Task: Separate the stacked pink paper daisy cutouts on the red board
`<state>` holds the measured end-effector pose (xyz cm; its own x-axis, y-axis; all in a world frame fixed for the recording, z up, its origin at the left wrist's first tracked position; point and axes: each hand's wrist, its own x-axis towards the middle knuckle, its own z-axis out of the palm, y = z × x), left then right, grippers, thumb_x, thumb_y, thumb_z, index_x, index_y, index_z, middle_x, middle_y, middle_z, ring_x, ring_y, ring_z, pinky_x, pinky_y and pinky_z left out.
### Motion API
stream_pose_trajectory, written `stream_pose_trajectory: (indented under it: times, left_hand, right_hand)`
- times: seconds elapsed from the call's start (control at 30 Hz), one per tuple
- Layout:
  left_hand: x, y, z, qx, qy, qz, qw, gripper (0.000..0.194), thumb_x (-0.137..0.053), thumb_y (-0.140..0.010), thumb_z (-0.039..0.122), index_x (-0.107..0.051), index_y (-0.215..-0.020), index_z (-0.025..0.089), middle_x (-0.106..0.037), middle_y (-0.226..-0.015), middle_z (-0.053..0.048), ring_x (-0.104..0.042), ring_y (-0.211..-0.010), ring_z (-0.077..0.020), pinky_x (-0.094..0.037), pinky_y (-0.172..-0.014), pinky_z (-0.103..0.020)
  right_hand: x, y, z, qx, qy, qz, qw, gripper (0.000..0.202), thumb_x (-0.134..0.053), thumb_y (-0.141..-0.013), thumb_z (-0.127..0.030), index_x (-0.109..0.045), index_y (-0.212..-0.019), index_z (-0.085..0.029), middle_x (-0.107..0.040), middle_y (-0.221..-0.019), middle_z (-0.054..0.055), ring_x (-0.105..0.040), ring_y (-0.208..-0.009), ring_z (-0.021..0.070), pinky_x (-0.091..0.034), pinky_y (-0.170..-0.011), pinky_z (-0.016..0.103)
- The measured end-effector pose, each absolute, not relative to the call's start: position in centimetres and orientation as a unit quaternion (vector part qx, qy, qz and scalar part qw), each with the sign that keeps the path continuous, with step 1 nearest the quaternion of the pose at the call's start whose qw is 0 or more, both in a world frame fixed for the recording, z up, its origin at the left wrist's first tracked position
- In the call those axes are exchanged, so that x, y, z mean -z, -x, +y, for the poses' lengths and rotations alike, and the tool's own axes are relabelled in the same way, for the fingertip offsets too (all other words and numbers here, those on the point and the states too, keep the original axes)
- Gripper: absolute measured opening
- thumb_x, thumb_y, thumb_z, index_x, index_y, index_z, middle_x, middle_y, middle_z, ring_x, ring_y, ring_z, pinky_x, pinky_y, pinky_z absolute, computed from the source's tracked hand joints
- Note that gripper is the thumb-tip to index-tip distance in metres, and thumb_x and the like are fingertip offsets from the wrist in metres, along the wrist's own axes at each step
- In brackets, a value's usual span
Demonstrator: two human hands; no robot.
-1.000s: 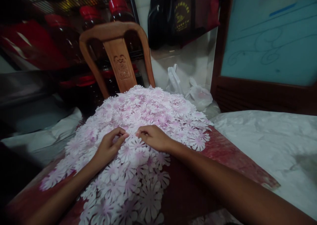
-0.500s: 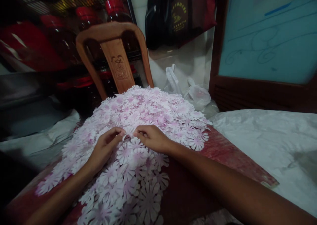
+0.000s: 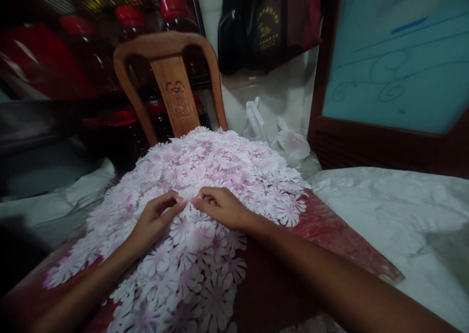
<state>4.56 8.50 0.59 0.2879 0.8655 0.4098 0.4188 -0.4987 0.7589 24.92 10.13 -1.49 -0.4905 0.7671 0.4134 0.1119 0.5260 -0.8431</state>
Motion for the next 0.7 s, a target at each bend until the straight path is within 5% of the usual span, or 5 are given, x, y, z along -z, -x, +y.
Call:
stream_pose_trajectory:
  times: [0.7]
  left_hand:
    - [0.15, -4.14, 8.89, -0.421, -0.755, 0.407, 0.296, 0.026, -0.057, -0.09, 0.035, -0.053, -0.072, 0.016, -0.048, -0.069, 0.002, -0.044, -0.068, -0.0119, -0.034, -0.066, -0.023]
  right_hand:
    - [1.63, -24.84, 10.74, -0.322, 0.309, -0.793, 0.415, 0.029, -0.05, -0.093, -0.038, -0.061, -0.079, -0.016, -0.052, -0.067, -0.002, -0.042, -0.06, 0.0095, -0.032, -0.058, 0.023]
